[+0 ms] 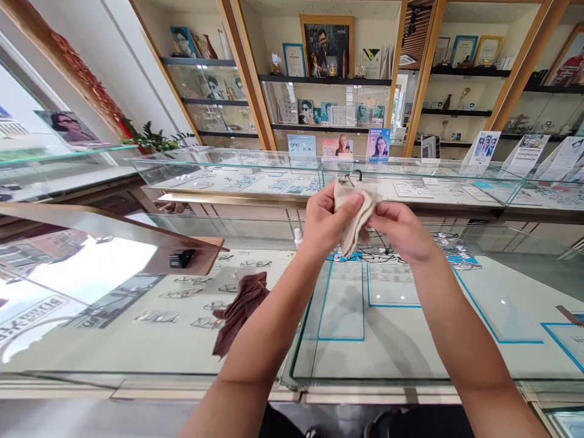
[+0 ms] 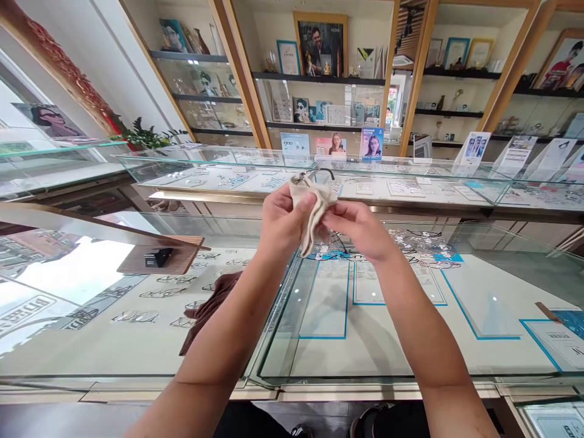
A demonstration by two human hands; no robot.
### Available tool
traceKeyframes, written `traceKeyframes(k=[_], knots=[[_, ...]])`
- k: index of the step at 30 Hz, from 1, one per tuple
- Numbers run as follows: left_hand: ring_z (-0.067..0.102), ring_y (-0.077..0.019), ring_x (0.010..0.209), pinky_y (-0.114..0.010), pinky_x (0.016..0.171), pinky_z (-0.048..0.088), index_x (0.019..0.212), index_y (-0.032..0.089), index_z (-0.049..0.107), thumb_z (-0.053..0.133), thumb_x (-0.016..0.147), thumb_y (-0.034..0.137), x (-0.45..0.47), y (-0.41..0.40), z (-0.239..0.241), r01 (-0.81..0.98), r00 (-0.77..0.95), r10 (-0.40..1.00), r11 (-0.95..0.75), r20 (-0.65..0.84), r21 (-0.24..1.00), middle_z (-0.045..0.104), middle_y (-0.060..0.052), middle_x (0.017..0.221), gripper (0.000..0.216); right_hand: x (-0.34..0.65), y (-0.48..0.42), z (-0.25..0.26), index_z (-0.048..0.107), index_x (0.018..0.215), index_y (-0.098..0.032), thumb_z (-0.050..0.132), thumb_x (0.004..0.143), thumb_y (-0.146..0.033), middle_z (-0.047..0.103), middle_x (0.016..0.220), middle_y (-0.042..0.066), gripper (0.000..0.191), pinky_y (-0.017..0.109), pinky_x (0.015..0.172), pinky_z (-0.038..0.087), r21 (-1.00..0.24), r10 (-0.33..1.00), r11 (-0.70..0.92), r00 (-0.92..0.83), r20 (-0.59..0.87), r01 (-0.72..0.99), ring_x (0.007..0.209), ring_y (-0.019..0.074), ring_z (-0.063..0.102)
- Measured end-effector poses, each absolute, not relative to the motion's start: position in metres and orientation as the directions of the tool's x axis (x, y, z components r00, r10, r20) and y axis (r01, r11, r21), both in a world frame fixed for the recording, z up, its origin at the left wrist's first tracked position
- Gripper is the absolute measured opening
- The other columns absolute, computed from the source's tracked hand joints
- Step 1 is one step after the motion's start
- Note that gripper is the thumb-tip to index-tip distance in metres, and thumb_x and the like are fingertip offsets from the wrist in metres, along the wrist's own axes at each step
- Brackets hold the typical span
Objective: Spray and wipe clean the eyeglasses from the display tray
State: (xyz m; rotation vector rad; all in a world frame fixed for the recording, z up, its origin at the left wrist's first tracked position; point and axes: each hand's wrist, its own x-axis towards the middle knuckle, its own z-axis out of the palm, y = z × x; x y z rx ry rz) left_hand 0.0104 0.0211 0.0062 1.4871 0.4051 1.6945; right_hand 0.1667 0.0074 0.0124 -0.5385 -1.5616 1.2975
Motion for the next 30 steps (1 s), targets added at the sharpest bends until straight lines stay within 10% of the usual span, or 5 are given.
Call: traceKeyframes(k=[6, 12, 23, 30], knots=[[0.058, -0.0111, 0.044, -0.022, 0.041, 0.044, 0.066, 0.021, 0.063, 0.068, 0.088, 0.071, 0.014, 0.033, 0.002, -0.398, -0.120, 0.850, -0.515, 0.513, 0.760, 0.056, 0.003, 0.047, 0.055, 0.157, 0.008, 0.010, 0.075, 0.078, -0.022, 0.085, 0.078, -0.055, 0.070, 0.079, 0.001, 0.034, 0.035, 0.085, 0.055, -0.906, 0.790, 0.372, -0.443, 0.424, -0.203, 0.078, 0.0152, 0.063], [0.077, -0.0189, 0.108, -0.027, 0.092, 0.063, 0.099, 0.022, 0.076, 0.065, 0.098, 0.051, -0.010, 0.049, 0.010, -0.508, -0.233, 0.851, -0.519, 0.470, 0.687, 0.083, -0.005, 0.099, 0.031, 0.176, 0.017, 0.015, 0.070, 0.074, -0.024, 0.085, 0.077, -0.052, 0.066, 0.100, 0.002, 0.032, 0.033, 0.089, 0.056, -0.870, 0.824, 0.367, -0.321, 0.468, -0.329, 0.092, 0.0156, 0.063], [0.073, -0.0294, 0.121, -0.052, 0.109, 0.057, 0.130, 0.015, 0.066, 0.042, 0.104, 0.025, -0.027, 0.051, 0.020, -0.668, 0.153, 0.979, 0.004, 0.132, 0.745, 0.079, -0.013, 0.113, 0.037, 0.183, 0.022, 0.015, 0.066, 0.074, -0.025, 0.087, 0.076, -0.052, 0.072, 0.084, 0.000, 0.034, 0.036, 0.094, 0.059, -0.850, 0.834, 0.282, -0.325, 0.446, -0.445, 0.092, 0.0171, 0.071], [0.073, -0.0284, 0.118, -0.052, 0.109, 0.056, 0.144, 0.015, 0.057, 0.036, 0.106, 0.023, -0.023, 0.039, 0.027, -0.694, 0.176, 0.977, 0.038, 0.118, 0.718, 0.076, -0.014, 0.118, 0.044, 0.184, 0.028, 0.012, 0.064, 0.078, -0.026, 0.079, 0.082, -0.055, 0.072, 0.090, 0.001, 0.033, 0.039, 0.093, 0.058, -0.864, 0.857, 0.376, -0.230, 0.462, -0.334, 0.095, 0.0192, 0.070]])
